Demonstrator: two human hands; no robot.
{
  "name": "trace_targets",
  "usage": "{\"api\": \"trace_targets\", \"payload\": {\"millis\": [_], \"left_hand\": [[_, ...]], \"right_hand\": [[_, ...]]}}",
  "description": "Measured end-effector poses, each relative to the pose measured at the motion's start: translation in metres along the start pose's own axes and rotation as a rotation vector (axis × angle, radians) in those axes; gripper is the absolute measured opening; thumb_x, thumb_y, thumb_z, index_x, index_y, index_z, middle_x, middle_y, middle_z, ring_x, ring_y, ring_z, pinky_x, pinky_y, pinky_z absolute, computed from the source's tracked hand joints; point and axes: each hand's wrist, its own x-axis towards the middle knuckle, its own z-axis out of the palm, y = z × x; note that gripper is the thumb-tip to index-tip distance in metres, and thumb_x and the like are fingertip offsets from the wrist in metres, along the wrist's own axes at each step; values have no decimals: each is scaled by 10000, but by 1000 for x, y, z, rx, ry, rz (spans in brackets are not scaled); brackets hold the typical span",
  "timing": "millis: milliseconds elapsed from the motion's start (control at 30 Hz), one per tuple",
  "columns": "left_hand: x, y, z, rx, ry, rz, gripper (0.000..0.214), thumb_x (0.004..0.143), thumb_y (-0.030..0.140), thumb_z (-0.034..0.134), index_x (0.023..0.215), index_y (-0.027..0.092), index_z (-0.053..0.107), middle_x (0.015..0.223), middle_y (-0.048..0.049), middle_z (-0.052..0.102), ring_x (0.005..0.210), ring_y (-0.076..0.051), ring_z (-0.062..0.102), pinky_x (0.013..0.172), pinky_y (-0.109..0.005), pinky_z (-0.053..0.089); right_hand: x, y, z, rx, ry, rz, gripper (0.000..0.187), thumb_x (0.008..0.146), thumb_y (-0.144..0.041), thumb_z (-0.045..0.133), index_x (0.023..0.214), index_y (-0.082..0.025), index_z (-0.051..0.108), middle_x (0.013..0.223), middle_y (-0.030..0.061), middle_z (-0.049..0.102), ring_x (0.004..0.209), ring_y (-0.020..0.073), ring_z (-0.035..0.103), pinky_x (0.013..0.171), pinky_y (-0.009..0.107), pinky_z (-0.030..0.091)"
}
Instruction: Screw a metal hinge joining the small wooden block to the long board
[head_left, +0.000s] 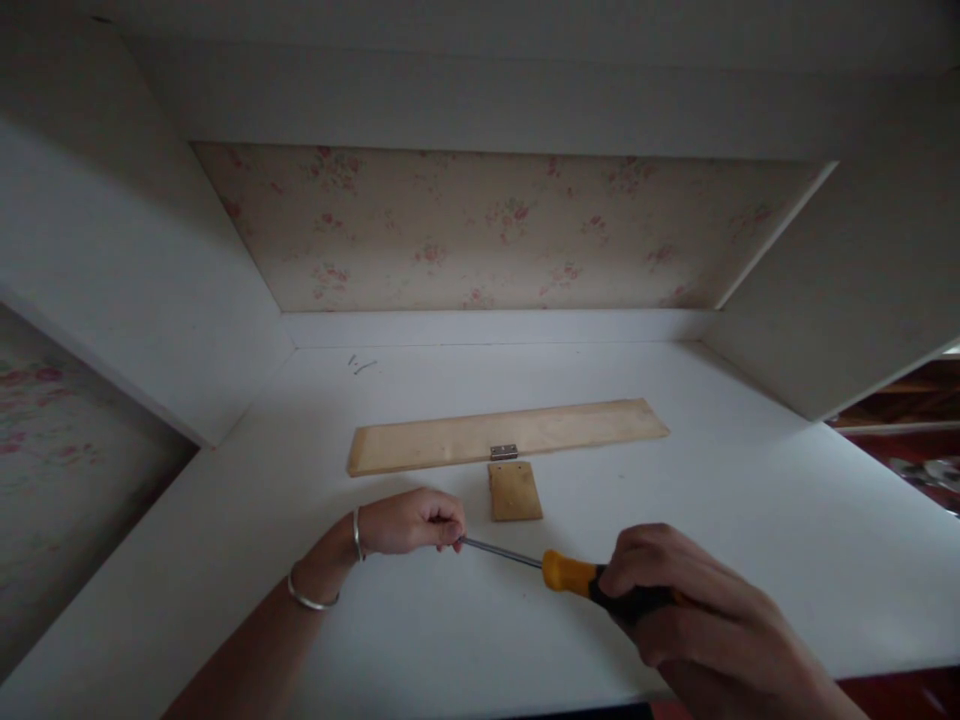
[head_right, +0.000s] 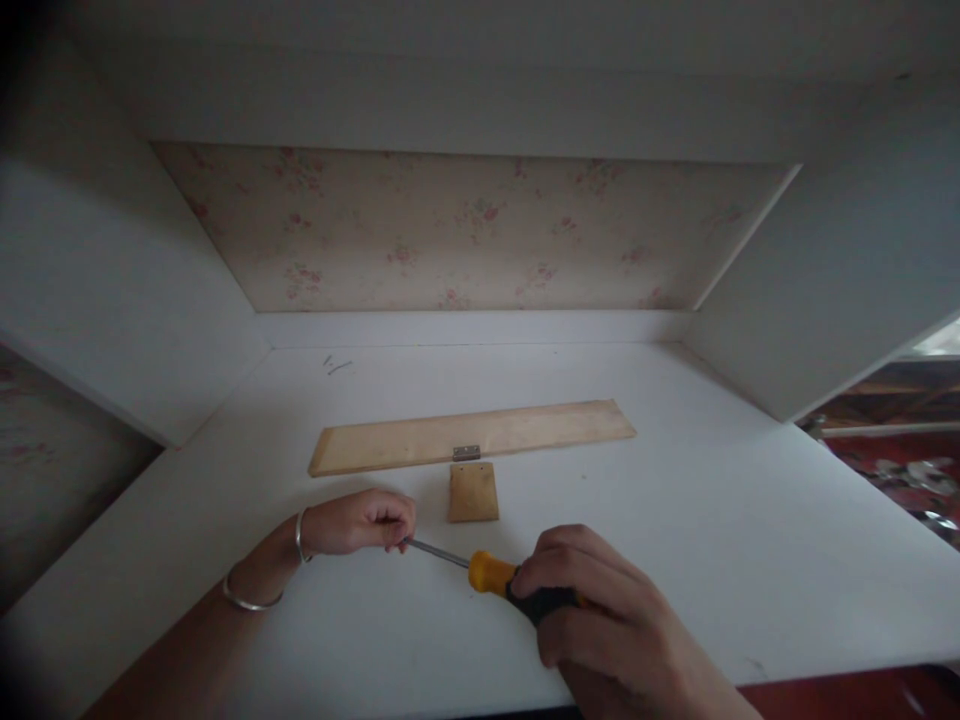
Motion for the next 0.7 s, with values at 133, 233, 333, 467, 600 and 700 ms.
{"api": "trace_targets", "payload": {"millis": [133,233,333,467,600,700], "left_hand": [[0,1,-1,24,44,18,475,867,565,442,741,125,569,756,-37,566,672,-105,498,642,-224,395],[1,3,-1,-25,94,8,462,864,556,458,737,123,557,750,-30,562,661,-100,494,643,-224,398],[2,4,1,-57,93,2,461,854,555,480,727,120,564,737,-30,568,659,-101,500,644,-227,402],[3,7,5,-133,95,-14,469,868,546,464,797,107,613,767,-52,597,674,-110,531,664,-246,427],[10,9,4,-253,332,-46,504,890,549,404,878,92,617,789,-67,603,705,-137,562,689,-282,460],[19,9,1,-105,550,-94,451,888,519,425,846,109,608,735,-40,589,677,-136,545,649,-268,447]], "right_hand": [[-7,1,8,-76,91,73,308,774,-31,566,1021,-214,555,1074,82,604,1033,212,570,842,344,534],[-12,6,21,-79,237,185,413,767,-101,635,1141,-230,513,1139,89,600,1041,204,593,830,312,557],[-11,8,34,103,433,257,477,763,-119,649,1181,-257,463,1109,75,623,1013,208,621,820,338,568],[-3,14,45,380,736,332,470,755,-81,642,1137,-275,447,1060,45,626,906,205,666,767,351,589],[6,25,44,563,912,390,422,775,-99,633,1095,-303,448,1059,21,602,899,214,666,765,422,588],[14,36,34,593,1027,454,390,777,-135,645,1076,-313,468,1079,20,586,894,202,663,730,387,595]]}}
